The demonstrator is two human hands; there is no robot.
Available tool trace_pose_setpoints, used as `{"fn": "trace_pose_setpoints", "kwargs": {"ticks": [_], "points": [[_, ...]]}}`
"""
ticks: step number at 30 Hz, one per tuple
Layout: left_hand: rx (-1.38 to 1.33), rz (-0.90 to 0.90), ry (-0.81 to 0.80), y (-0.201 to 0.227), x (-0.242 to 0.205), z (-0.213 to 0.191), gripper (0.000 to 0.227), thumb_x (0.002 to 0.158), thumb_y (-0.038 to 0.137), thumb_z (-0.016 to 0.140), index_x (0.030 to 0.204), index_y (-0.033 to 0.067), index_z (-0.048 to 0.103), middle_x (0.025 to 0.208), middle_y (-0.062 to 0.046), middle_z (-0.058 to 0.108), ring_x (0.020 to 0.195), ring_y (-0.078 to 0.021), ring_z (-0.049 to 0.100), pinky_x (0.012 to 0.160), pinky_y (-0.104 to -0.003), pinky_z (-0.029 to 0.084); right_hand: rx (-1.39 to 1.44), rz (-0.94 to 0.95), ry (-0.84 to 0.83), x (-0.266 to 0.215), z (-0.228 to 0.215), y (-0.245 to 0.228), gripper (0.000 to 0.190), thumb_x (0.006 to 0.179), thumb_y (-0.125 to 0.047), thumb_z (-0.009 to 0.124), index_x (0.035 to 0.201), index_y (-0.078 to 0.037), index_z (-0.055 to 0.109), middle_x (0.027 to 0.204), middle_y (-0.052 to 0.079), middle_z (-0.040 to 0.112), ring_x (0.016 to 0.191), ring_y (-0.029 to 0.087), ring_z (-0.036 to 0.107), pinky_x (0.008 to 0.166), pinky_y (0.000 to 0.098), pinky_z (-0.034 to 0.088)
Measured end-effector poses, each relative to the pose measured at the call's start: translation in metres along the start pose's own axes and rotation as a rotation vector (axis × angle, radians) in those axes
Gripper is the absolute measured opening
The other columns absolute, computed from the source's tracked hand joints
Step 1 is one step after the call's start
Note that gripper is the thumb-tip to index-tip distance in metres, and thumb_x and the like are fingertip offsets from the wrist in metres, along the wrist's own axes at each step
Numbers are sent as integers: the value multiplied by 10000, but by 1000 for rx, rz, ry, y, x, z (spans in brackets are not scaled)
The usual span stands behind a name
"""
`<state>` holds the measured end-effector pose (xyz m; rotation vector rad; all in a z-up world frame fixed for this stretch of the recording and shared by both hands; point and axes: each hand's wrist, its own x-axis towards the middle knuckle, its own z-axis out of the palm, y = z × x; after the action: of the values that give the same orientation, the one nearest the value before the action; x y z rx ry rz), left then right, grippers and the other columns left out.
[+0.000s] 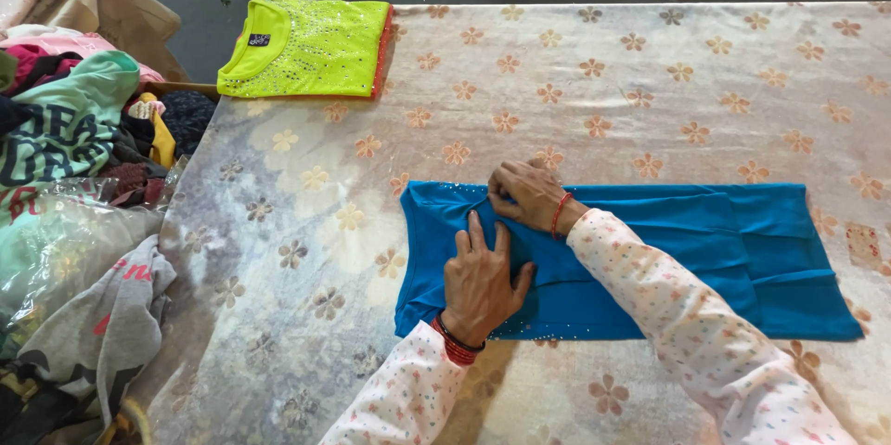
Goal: Folding various shirts and garments on a floral-patterned table.
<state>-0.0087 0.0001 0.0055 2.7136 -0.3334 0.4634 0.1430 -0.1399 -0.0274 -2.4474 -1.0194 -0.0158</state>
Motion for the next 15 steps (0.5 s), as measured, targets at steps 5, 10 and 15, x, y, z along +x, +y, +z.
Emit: {"fn": "trace_pose_setpoints", "kwargs": {"ticks": [5,10,15], "points": [[26,-47,-79,1,1,-1,754,838,475,727,1368,-35,560,1401,-450,458,1035,-435,593,604,-394,584,-50,27,34,2,14,6,208,931,-337,640,972,-134,649,957,70,664,963,240,638,940,407,398],[-6,-54,-49,-1,0,5,761,800,489,736,1348,-11,567,1391,-491,428,1013,-448,592,624,-408,590,2,23,-4,5,1,-8,241,969,-378,618,1002,-147,676,976,64,670,979,233,630,931,405,405],[-30,-21,-21,0,-3,4,742,843,454,713,1387,-24,553,1348,-409,493,954,-430,577,547,-407,568,103,-22,-91,24,2,-24,235,938,-376,664,1004,-162,734,983,43,703,964,219,655,949,438,392]]}}
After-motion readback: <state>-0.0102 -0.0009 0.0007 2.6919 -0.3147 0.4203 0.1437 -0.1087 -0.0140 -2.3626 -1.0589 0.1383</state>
